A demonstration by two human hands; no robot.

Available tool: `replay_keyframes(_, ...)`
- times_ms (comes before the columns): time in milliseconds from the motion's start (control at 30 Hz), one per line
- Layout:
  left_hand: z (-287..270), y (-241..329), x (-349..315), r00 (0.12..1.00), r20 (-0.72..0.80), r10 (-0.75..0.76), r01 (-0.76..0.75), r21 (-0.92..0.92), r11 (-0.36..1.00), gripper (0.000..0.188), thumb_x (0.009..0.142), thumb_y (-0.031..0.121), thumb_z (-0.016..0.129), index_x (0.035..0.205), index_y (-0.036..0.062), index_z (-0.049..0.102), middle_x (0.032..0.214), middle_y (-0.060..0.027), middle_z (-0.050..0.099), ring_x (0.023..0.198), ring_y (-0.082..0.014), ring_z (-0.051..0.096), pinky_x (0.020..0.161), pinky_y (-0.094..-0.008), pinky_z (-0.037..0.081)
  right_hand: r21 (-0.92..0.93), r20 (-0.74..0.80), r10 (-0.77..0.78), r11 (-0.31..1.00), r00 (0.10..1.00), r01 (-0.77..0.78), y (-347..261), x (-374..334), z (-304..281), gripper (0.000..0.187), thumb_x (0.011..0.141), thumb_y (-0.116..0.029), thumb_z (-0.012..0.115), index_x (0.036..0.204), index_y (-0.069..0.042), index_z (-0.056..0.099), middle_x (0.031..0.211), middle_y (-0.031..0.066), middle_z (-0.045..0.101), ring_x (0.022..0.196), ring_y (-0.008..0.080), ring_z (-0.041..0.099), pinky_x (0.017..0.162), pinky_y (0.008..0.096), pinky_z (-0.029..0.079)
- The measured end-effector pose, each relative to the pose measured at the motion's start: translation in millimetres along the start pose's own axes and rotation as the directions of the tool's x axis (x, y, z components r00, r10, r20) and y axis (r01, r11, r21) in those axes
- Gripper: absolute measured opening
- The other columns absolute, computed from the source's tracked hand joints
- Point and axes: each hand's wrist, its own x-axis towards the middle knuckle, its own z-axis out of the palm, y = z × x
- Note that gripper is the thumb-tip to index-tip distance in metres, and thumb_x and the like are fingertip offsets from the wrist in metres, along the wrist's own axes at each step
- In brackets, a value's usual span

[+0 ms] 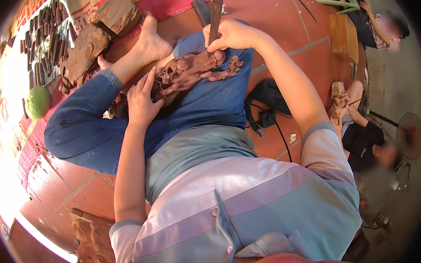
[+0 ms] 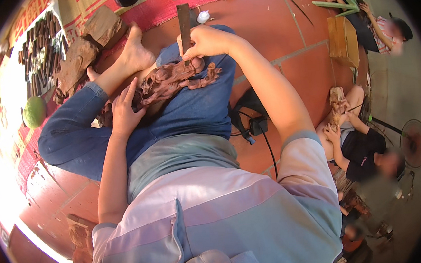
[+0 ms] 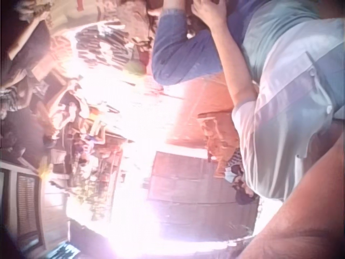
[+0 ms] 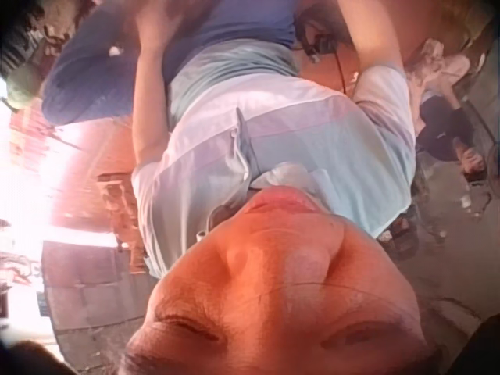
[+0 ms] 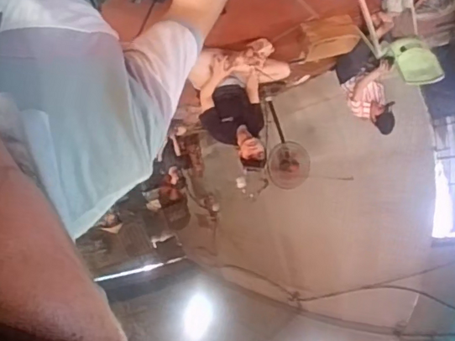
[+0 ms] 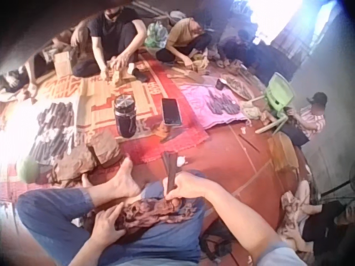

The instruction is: The person sits on the floor and carves a wooden figurine using a chisel. They hold the wood steady with one hand while using the other to chip away material, occasionally rotating the piece to access different angles.

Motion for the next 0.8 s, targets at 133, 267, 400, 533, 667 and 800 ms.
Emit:
replay_keyframes(133, 0, 0, -1, 0.999, -0.022, 0.030, -0.030, -0.005, 1.000, 0.088, 0.067, 0.016, 0.077, 0.146, 0.0204, 0.037, 0.129, -0.0107, 0.055, 0.117, -0.0285, 0.054, 0.104, -0.0434, 0.037, -0.040, -0.019, -0.055, 0.998, 0.998, 0.055, 3, -3, 1, 0.007, 0.082, -0.003, 0.066, 0.083, 0.000, 0.060, 0.075, 0.0075, 0.066, 0.067, 0.0144, 0.067, 0.064, 0.0275, 0.051)
replay_keyframes(267, -2, 4, 3, 0.999, -0.007, 0.036, -0.036, -0.017, 0.999, 0.088, 0.066, 0.015, 0.077, 0.146, 0.0185, 0.038, 0.129, -0.0097, 0.055, 0.116, -0.0285, 0.054, 0.102, -0.0427, 0.038, 0.019, -0.114, 0.010, 1.000, 0.993, -0.008, 13, -7, -3, 0.010, 0.085, -0.008, 0.067, 0.086, -0.002, 0.059, 0.080, 0.0052, 0.066, 0.076, 0.0123, 0.067, 0.066, 0.0261, 0.051)
replay_keyframes(400, 0, 0, 3, 0.999, 0.006, 0.036, -0.036, -0.026, 0.999, 0.090, 0.066, 0.015, 0.077, 0.146, 0.0175, 0.038, 0.130, -0.0089, 0.055, 0.116, -0.0282, 0.054, 0.102, -0.0421, 0.038, 0.203, -0.329, 0.029, 0.978, 0.944, 0.041, 22, -24, -15, 0.009, 0.086, -0.010, 0.065, 0.089, -0.004, 0.061, 0.080, 0.0024, 0.064, 0.077, 0.0105, 0.062, 0.070, 0.0261, 0.048)
replay_keyframes(533, -1, 1, 2, 1.000, 0.014, 0.022, -0.022, 0.003, 1.000, 0.090, 0.066, 0.016, 0.078, 0.146, 0.0177, 0.037, 0.130, -0.0085, 0.054, 0.117, -0.0277, 0.054, 0.102, -0.0420, 0.037, -0.057, -0.418, -0.153, 0.988, 0.895, 0.142, 27, -42, -6, 0.007, 0.080, -0.008, 0.067, 0.083, -0.003, 0.063, 0.080, 0.0050, 0.067, 0.077, 0.0170, 0.064, 0.072, 0.0313, 0.049)
replay_keyframes(667, -1, 2, 2, 1.000, 0.024, 0.012, -0.012, 0.001, 1.000, 0.090, 0.066, 0.016, 0.078, 0.146, 0.0180, 0.037, 0.130, -0.0084, 0.054, 0.117, -0.0277, 0.054, 0.102, -0.0424, 0.037, -0.121, -0.408, -0.163, 0.985, 0.898, 0.124, 9, -44, 26, 0.013, 0.080, -0.014, 0.070, 0.084, -0.003, 0.063, 0.080, 0.0091, 0.068, 0.077, 0.0229, 0.066, 0.069, 0.0331, 0.049)
replay_keyframes(800, -1, 0, 2, 1.000, 0.025, 0.016, -0.016, -0.008, 1.000, 0.090, 0.065, 0.016, 0.078, 0.146, 0.0179, 0.037, 0.129, -0.0088, 0.054, 0.117, -0.0277, 0.053, 0.103, -0.0427, 0.037, -0.171, -0.379, -0.141, 0.982, 0.914, 0.081, 13, -31, 41, 0.007, 0.083, -0.006, 0.066, 0.085, -0.002, 0.061, 0.075, 0.0068, 0.067, 0.073, 0.0174, 0.064, 0.067, 0.0311, 0.048)
